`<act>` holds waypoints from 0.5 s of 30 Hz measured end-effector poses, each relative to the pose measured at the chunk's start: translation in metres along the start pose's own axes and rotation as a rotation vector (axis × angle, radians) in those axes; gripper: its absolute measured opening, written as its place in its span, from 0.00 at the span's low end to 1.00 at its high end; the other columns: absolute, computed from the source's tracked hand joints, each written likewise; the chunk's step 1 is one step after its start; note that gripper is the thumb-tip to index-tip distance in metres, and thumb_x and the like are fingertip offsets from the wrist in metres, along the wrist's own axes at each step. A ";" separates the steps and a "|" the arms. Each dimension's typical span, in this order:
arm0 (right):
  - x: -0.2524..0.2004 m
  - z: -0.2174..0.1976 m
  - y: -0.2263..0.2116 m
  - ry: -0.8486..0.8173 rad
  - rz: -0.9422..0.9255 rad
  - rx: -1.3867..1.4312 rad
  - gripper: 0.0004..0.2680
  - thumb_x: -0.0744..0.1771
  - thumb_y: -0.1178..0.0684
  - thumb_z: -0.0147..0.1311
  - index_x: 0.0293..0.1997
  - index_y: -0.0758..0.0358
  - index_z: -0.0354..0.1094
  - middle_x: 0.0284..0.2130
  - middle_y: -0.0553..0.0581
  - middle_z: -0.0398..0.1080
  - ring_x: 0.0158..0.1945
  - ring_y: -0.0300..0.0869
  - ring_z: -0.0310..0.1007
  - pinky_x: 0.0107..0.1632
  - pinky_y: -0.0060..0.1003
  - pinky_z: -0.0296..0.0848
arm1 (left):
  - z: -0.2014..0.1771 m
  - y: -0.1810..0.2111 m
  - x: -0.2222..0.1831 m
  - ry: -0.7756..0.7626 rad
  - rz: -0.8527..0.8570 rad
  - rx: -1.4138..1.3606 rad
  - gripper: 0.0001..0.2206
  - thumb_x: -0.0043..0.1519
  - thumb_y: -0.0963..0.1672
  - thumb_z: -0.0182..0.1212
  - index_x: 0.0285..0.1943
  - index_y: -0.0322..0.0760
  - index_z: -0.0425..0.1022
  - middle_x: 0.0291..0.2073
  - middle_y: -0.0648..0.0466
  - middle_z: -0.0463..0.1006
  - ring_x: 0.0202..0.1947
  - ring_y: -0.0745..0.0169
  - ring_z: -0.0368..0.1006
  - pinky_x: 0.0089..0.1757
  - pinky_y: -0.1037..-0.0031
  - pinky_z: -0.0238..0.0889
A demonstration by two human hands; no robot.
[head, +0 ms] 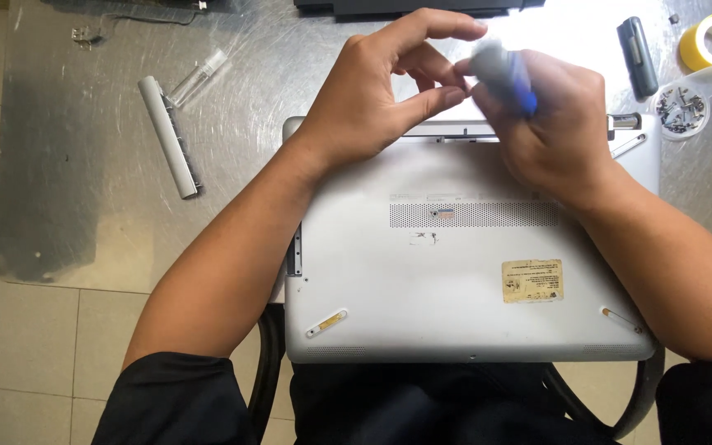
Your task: Disassembling a laptop by removing the battery, unscrewing the base, and prying open the chassis
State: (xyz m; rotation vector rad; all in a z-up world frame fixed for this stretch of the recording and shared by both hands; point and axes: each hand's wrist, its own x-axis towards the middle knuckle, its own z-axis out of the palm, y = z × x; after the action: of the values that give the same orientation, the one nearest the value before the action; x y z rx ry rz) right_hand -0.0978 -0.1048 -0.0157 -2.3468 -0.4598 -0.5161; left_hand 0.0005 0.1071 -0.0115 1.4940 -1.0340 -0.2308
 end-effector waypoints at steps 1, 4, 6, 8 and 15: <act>0.001 -0.001 -0.002 -0.032 -0.013 -0.051 0.06 0.74 0.62 0.54 0.57 0.71 0.75 0.45 0.61 0.78 0.40 0.50 0.77 0.47 0.42 0.70 | 0.000 0.002 0.000 -0.001 -0.025 0.027 0.17 0.68 0.40 0.70 0.62 0.47 0.70 0.39 0.59 0.85 0.44 0.75 0.82 0.56 0.77 0.70; -0.004 0.000 0.006 0.013 -0.049 -0.012 0.02 0.75 0.64 0.61 0.53 0.68 0.76 0.37 0.61 0.75 0.32 0.47 0.69 0.40 0.41 0.64 | 0.000 0.004 0.000 -0.027 -0.020 0.029 0.20 0.67 0.38 0.69 0.65 0.46 0.67 0.45 0.58 0.86 0.49 0.71 0.85 0.57 0.78 0.70; -0.001 0.001 0.006 0.006 -0.042 -0.011 0.02 0.74 0.64 0.61 0.52 0.68 0.75 0.40 0.61 0.77 0.37 0.48 0.75 0.43 0.41 0.68 | 0.000 0.001 -0.001 -0.025 -0.025 0.046 0.21 0.66 0.39 0.70 0.65 0.47 0.67 0.45 0.58 0.86 0.49 0.71 0.85 0.56 0.79 0.69; -0.001 0.000 0.006 0.002 -0.031 -0.015 0.03 0.73 0.63 0.60 0.51 0.67 0.75 0.44 0.62 0.79 0.42 0.49 0.80 0.47 0.41 0.71 | 0.001 0.003 0.000 -0.028 -0.027 0.058 0.22 0.66 0.39 0.71 0.65 0.49 0.67 0.46 0.57 0.86 0.49 0.72 0.85 0.54 0.81 0.69; 0.001 0.001 0.009 0.055 -0.133 -0.027 0.02 0.71 0.64 0.61 0.46 0.64 0.74 0.36 0.57 0.76 0.32 0.45 0.71 0.38 0.38 0.69 | 0.002 0.016 0.001 -0.021 -0.119 0.072 0.19 0.67 0.42 0.65 0.66 0.43 0.66 0.39 0.57 0.86 0.53 0.67 0.81 0.60 0.74 0.61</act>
State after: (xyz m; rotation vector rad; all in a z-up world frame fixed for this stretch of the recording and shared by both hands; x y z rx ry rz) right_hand -0.0924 -0.1100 -0.0208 -2.3317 -0.5896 -0.6511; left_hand -0.0072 0.1076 0.0024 1.6233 -0.9798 -0.2966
